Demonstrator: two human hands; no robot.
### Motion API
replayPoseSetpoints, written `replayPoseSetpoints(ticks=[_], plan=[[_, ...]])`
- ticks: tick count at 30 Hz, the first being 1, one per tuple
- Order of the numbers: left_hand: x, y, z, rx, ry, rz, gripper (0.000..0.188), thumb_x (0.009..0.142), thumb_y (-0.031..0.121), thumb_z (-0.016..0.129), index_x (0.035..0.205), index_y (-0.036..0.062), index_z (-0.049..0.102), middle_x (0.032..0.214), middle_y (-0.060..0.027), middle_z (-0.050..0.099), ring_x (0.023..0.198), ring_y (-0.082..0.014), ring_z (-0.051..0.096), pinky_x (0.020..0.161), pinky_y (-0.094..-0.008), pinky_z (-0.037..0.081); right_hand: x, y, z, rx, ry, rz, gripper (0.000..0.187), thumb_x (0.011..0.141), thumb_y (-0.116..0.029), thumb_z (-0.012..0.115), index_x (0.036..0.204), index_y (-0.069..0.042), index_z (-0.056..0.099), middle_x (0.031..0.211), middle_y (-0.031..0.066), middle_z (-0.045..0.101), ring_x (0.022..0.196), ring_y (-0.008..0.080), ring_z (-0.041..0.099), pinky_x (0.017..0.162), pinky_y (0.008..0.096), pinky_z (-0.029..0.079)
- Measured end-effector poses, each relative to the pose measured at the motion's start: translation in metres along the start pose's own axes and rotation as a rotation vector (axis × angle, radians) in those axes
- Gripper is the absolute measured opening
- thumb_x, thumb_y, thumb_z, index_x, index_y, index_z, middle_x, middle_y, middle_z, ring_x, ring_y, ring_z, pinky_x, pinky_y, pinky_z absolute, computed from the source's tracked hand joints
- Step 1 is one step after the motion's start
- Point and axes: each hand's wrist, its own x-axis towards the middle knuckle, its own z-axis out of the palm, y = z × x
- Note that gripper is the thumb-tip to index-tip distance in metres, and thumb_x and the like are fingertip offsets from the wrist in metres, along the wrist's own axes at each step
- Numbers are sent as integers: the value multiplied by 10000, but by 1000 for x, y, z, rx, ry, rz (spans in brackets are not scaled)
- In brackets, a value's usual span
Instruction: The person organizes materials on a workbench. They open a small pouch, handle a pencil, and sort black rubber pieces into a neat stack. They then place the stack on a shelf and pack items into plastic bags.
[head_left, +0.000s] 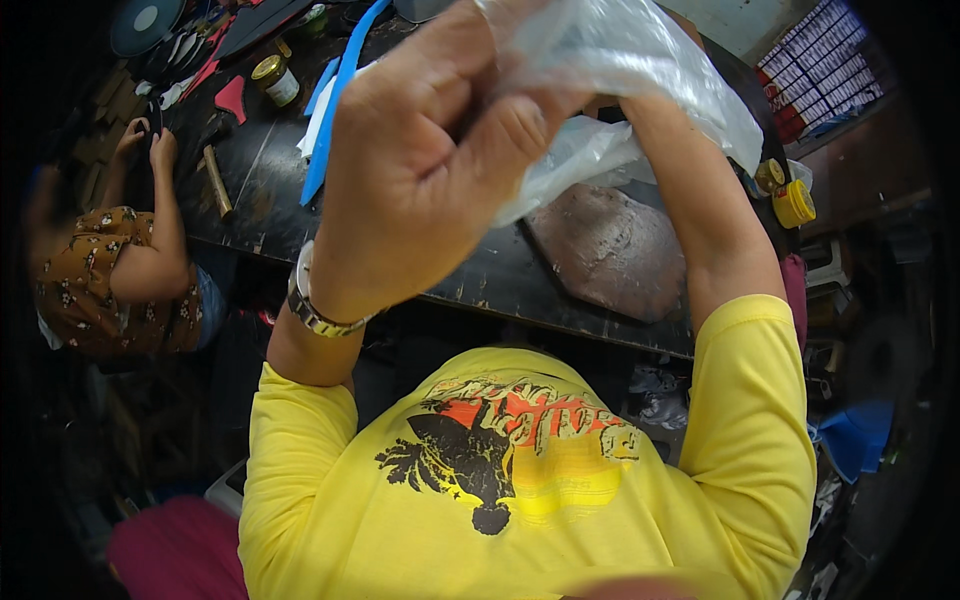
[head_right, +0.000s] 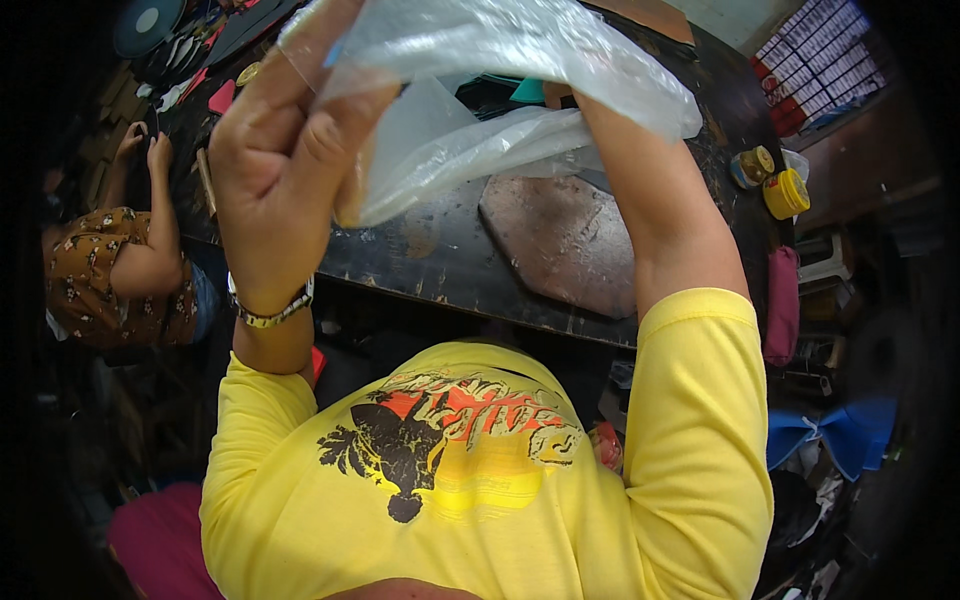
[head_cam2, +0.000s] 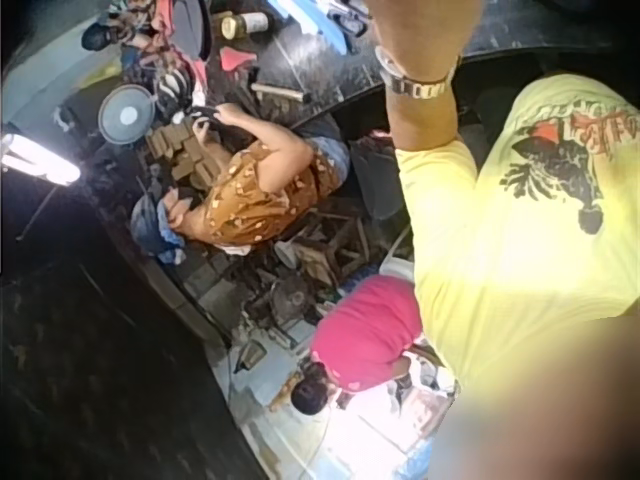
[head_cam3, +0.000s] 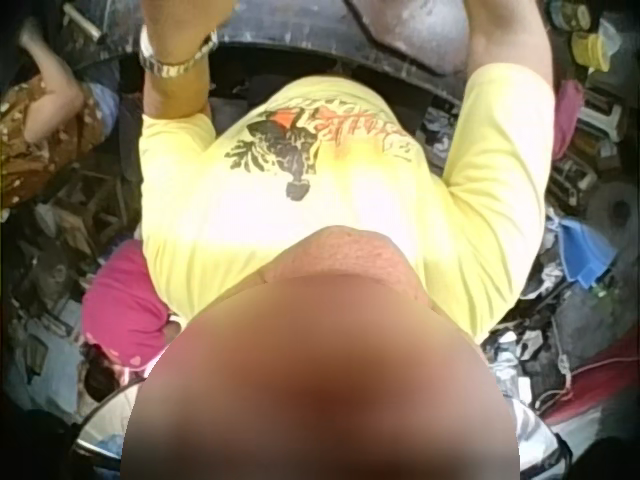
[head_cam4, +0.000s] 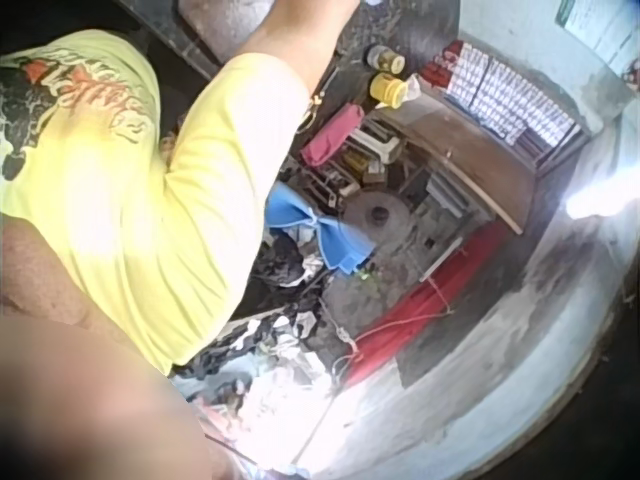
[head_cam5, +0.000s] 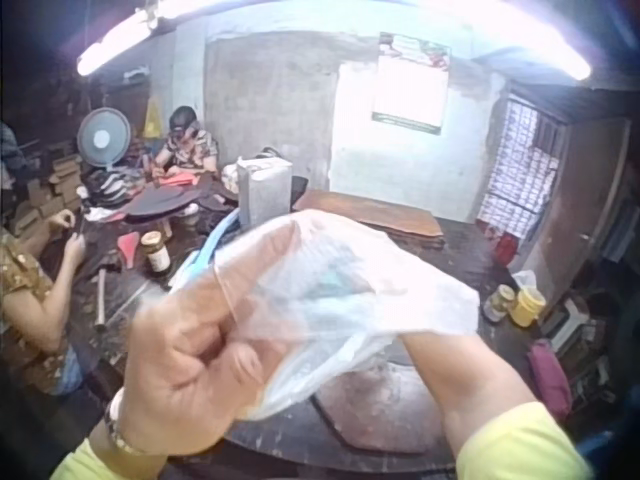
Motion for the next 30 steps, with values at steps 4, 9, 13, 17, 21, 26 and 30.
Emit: replayPoseSetpoints(ticks=[4, 9, 13, 17, 21, 26, 30], plan=[[-5, -4, 6, 104, -94, 142, 531, 959, 119, 649, 1431, -42, 468, 1129, -103, 679, 718, -19, 566, 626, -154, 450, -16, -1, 4, 7, -5, -36, 528, 840, -157, 671, 1351, -101, 551, 1244, 211, 636, 1154, 401, 599, 961, 476, 480], [-9, -3, 0, 154, -178, 115, 595, 933, 80, 671, 1454, -61, 420, 1259, -148, 626, 862, -45, 607, 745, -177, 479, -13, 0, 4, 10, -13, -30, 535, 835, -154, 674, 1352, -102, 549, 1242, 211, 636, 1151, 401, 600, 959, 475, 481], [-15, -2, 7, 128, -124, 56, 619, 920, 52, 675, 1458, -77, 398, 1191, -137, 647, 849, -57, 607, 728, -181, 476, 0, 0, 4, 21, -9, -35, 540, 831, -152, 676, 1353, -103, 547, 1241, 210, 636, 1149, 401, 600, 957, 474, 481], [-16, 7, 15, 86, 41, -49, 644, 906, 24, 679, 1461, -93, 375, 1124, -126, 668, 836, -68, 607, 710, -184, 473, 2, -3, 7, 31, -2, -40, 545, 827, -149, 679, 1353, -103, 545, 1240, 209, 636, 1146, 400, 601, 956, 474, 482], [-9, 25, 27, 78, 118, -172, 672, 891, -3, 683, 1465, -110, 351, 1087, -126, 683, 856, -86, 618, 719, -191, 481, -4, -7, 11, 37, -3, -50, 550, 823, -147, 681, 1354, -104, 544, 1239, 208, 636, 1144, 400, 602, 954, 473, 483], [-7, 39, 41, 145, 241, -350, 675, 881, -13, 679, 1458, -127, 349, 1078, -114, 685, 836, -78, 618, 697, -187, 479, -8, -10, 8, 48, 1, -56, 556, 819, -143, 684, 1355, -105, 542, 1237, 207, 637, 1141, 400, 603, 952, 472, 484], [-6, 43, 27, 122, 93, -362, 667, 878, -12, 683, 1452, -128, 363, 1022, -87, 684, 793, -59, 601, 663, -176, 463, -9, -10, 7, 51, -2, -57, 561, 815, -141, 686, 1355, -106, 540, 1236, 207, 637, 1139, 400, 604, 950, 471, 484]])
